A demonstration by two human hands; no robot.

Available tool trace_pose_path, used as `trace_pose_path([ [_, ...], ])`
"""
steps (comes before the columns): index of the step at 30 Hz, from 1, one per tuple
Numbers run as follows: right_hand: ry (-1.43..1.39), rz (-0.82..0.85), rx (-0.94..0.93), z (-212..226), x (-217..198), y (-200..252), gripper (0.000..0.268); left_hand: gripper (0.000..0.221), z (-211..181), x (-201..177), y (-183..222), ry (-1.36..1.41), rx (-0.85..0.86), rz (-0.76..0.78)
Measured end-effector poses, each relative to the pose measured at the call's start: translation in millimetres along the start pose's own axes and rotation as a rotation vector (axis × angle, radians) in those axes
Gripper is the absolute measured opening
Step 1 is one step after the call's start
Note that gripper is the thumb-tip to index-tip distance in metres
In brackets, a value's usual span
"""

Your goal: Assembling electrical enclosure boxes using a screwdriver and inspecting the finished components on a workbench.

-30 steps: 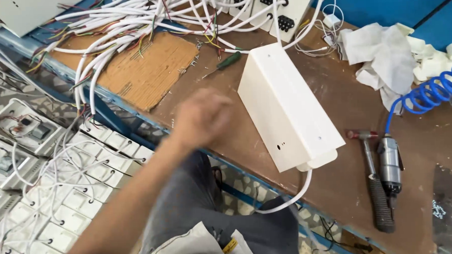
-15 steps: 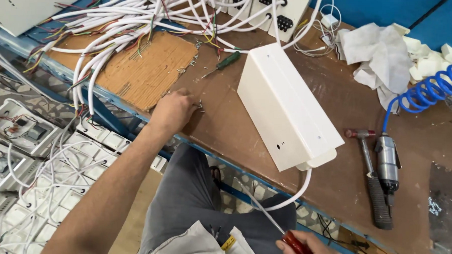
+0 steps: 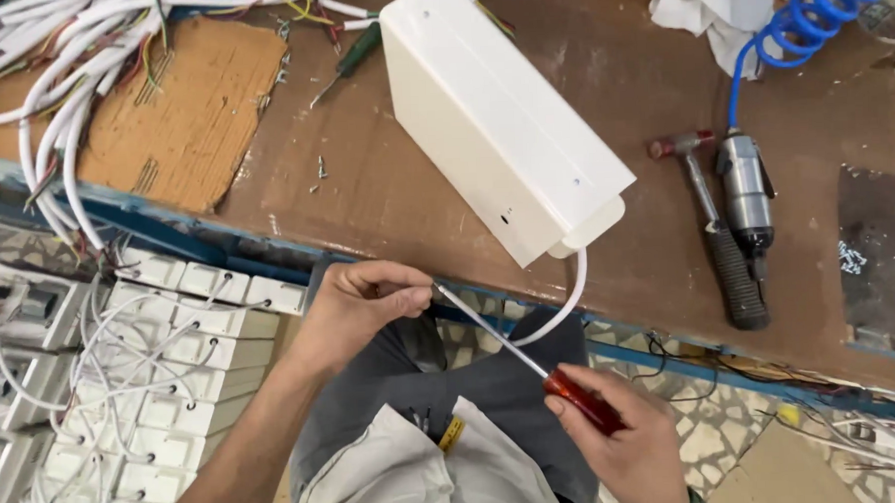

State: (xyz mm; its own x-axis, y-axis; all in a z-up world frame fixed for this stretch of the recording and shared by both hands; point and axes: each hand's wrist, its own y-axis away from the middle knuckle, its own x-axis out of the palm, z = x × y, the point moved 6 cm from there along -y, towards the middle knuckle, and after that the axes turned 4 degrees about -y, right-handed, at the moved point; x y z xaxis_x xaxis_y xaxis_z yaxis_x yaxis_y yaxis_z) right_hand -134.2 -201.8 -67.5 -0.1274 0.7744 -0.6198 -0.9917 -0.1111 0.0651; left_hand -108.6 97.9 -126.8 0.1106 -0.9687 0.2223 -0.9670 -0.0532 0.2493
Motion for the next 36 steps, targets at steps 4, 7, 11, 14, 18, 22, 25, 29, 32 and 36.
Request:
trace_pose_path([
  [4, -0.038, 0.021, 0.006, -7.7, 0.2, 2.2, 0.036, 0.018, 8.9, -2.9, -0.7, 0.052, -0.021, -0.012],
  [7, -0.013, 0.017, -0.011, -8.3, -1.5, 4.3, 0.036, 0.018, 13.0, -2.5, -0.7, 0.032, -0.053, -0.002],
  [11, -0.008, 0.007, -0.018, -3.0, -2.6, 6.5, 0.036, 0.018, 9.3, -1.1, -0.1, -0.02, -0.04, 0.028],
  [14, -0.011, 0.003, -0.032, -0.1, -2.9, 7.2, 0.036, 0.017, 6.5, -0.2, -2.3, -0.042, -0.022, 0.054],
  [18, -0.024, 0.001, -0.063, -0.7, -5.2, 10.5, 0.035, 0.016, 4.9, 2.4, -2.6, -0.082, -0.018, 0.097],
  [22, -0.01, -0.019, -0.053, -5.0, -8.8, 13.9, 0.036, 0.013, -8.4, 8.9, -2.7, -0.198, 0.039, 0.183],
  [25, 0.032, -0.091, -0.205, 1.1, -15.3, 15.9, 0.04, 0.013, -14.9, 18.8, -4.2, -0.301, 0.071, 0.239],
  [29, 0.058, -0.142, -0.278, -4.3, -21.9, 16.8, 0.042, 0.015, -3.8, 28.5, -17.7, -0.207, 0.016, 0.15],
  [32, 0.042, -0.182, -0.262, -9.6, -30.5, 21.0, 0.043, 0.02, -3.1, 44.7, -24.9, -0.098, 0.002, 0.118],
  [36, 0.011, -0.184, -0.283, -18.8, -45.4, 25.3, 0.041, 0.028, 9.2, 58.9, -33.1, 0.085, -0.106, 0.074],
])
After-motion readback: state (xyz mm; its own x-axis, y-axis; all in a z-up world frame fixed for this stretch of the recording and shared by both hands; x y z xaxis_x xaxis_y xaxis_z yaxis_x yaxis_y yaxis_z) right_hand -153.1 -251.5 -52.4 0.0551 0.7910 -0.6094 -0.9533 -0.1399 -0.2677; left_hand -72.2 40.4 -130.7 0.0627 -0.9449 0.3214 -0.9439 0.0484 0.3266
